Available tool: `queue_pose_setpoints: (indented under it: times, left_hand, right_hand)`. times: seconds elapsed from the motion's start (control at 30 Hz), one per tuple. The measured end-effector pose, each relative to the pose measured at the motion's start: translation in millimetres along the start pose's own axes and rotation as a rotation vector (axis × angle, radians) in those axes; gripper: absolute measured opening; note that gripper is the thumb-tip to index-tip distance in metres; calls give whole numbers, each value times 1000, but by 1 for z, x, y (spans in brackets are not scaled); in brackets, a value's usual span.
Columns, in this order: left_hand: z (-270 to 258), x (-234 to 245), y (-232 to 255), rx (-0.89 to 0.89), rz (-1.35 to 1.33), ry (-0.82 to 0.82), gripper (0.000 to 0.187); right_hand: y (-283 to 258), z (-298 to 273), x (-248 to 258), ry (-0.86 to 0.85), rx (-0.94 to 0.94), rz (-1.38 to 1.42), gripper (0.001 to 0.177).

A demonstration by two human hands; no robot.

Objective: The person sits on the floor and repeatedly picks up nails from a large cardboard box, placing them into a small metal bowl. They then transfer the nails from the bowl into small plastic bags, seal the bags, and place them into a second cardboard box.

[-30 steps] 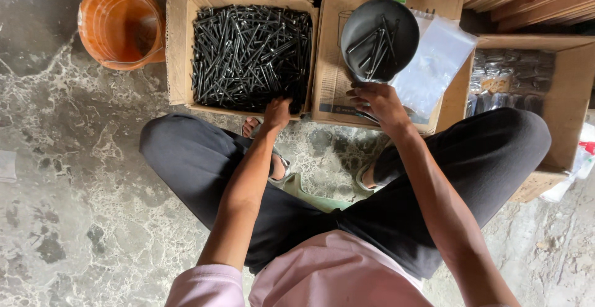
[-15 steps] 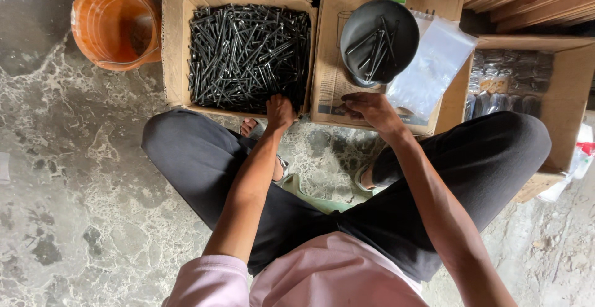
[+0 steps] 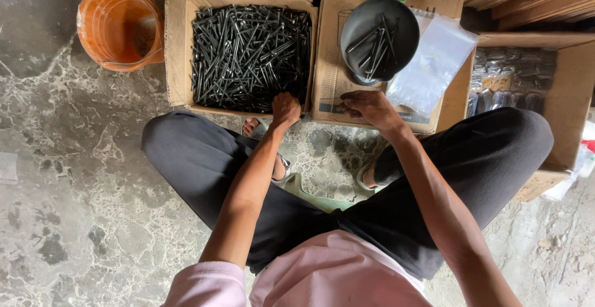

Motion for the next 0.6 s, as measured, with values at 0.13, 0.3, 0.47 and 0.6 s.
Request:
queue_pose_setpoints:
  times: [0.13,0.3,0.47,0.6]
  left_hand:
    - [-4,10,10,22,-48,-31,40]
    - [-56,66,53,-133,-134,88,28]
    - [-48,59,44,-121,-25,412,23]
    - [-76,89,91,-338,21,823,4]
  right_hand:
    - [0,2,2,1,-9,-14,28]
    - [-2,1,-6,-12,2,-43,29]
    - [2,1,-6,-10,21,-38,28]
    - [-5,-4,-9,-14,54,-48,28]
Point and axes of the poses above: each hand's wrist, its own z-axis towards the middle knuckle, its own x-axis out of the back of the hand, y = z × x, the point moved 4 cm from there along z, towards the middle knuckle, and after that the axes turned 9 degrees about -z, right-handed, at the moved point
